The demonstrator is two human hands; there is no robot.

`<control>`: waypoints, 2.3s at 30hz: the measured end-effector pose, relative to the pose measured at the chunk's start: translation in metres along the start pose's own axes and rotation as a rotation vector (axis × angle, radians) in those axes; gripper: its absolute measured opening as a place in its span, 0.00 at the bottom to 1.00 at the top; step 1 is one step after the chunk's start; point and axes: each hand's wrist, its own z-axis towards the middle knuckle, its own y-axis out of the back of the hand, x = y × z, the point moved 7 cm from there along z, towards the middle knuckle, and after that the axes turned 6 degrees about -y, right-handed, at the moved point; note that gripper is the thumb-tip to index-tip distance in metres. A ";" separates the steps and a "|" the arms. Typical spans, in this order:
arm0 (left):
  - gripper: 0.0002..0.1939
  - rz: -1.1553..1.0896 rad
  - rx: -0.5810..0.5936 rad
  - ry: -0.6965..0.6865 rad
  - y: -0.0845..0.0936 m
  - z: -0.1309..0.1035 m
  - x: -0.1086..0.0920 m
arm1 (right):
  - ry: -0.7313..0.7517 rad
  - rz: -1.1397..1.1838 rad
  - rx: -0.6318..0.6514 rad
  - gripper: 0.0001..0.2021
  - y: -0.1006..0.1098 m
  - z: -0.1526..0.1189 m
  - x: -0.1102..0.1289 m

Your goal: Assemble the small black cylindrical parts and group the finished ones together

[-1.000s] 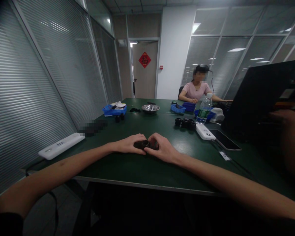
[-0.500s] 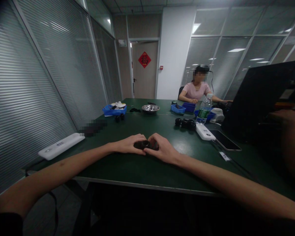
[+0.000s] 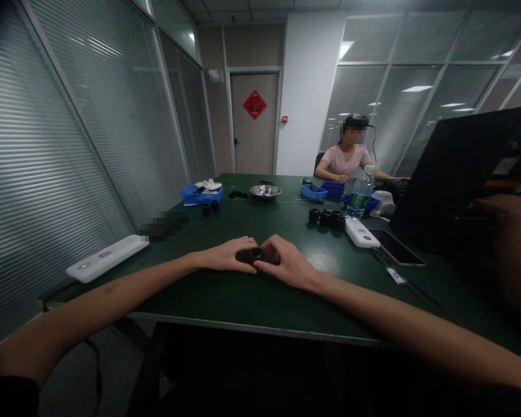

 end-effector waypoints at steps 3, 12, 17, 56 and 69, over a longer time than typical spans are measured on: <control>0.23 0.001 -0.011 -0.012 0.000 0.000 0.001 | 0.043 -0.048 0.013 0.12 0.000 -0.001 0.005; 0.24 -0.002 0.000 0.002 0.000 0.000 0.001 | -0.011 -0.005 0.006 0.17 -0.002 0.000 0.000; 0.25 -0.012 -0.002 0.009 0.000 0.000 0.001 | 0.042 -0.051 0.030 0.12 -0.002 -0.001 0.004; 0.24 -0.007 0.008 0.019 0.001 0.000 -0.001 | -0.005 -0.021 0.053 0.13 -0.003 -0.001 0.007; 0.24 0.008 0.005 0.008 0.000 0.001 0.001 | 0.003 -0.048 0.031 0.13 -0.005 0.000 0.001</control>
